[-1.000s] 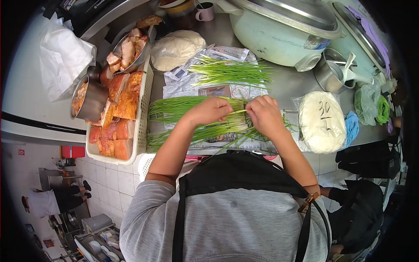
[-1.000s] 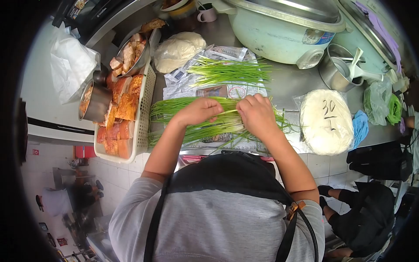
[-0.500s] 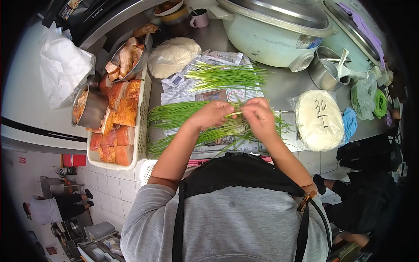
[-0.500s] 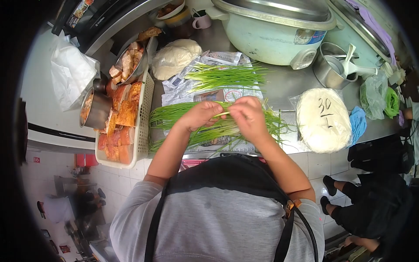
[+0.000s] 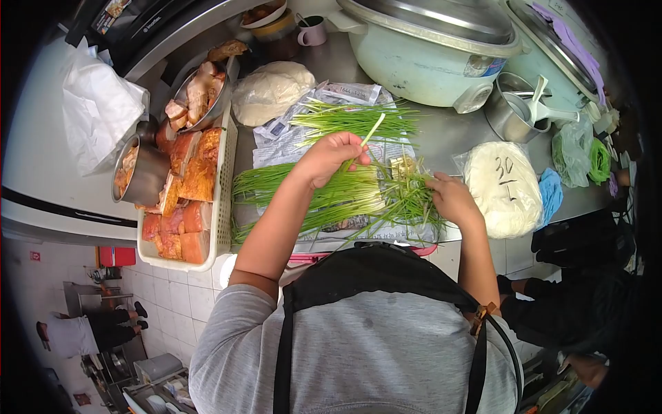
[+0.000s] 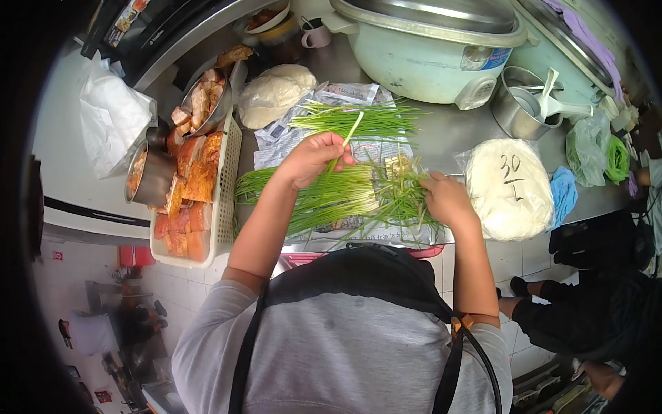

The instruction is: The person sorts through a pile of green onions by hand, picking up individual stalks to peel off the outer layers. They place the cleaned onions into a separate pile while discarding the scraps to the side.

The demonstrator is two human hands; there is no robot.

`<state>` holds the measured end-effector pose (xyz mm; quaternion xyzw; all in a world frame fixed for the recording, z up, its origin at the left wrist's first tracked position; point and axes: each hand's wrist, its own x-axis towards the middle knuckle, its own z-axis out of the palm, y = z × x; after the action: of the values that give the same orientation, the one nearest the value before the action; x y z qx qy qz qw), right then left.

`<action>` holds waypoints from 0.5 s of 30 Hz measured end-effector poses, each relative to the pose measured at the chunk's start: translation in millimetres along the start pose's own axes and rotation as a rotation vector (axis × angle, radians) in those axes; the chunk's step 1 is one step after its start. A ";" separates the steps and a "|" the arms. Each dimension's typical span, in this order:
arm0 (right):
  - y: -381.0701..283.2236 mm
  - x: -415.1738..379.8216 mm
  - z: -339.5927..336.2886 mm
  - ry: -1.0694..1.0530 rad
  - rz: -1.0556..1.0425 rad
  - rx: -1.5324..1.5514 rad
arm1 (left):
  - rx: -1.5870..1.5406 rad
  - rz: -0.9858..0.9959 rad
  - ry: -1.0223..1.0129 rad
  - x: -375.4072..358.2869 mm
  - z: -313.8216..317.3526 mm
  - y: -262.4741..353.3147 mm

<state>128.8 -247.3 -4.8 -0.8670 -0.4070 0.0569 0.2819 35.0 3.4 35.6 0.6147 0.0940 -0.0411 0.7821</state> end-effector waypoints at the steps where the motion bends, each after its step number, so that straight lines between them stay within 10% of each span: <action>1: -8.1 2.0 -0.2 -0.026 0.011 -0.059 | 0.037 0.011 0.030 2.2 4.2 6.6; 15: -88.5 60.6 28.1 0.149 0.069 1.339 | -0.141 0.126 0.029 14.6 37.1 25.2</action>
<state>100.1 -145.0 27.1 -0.5192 -0.2352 0.2458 0.7840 57.4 -25.7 65.2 0.5635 0.0688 0.0238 0.8229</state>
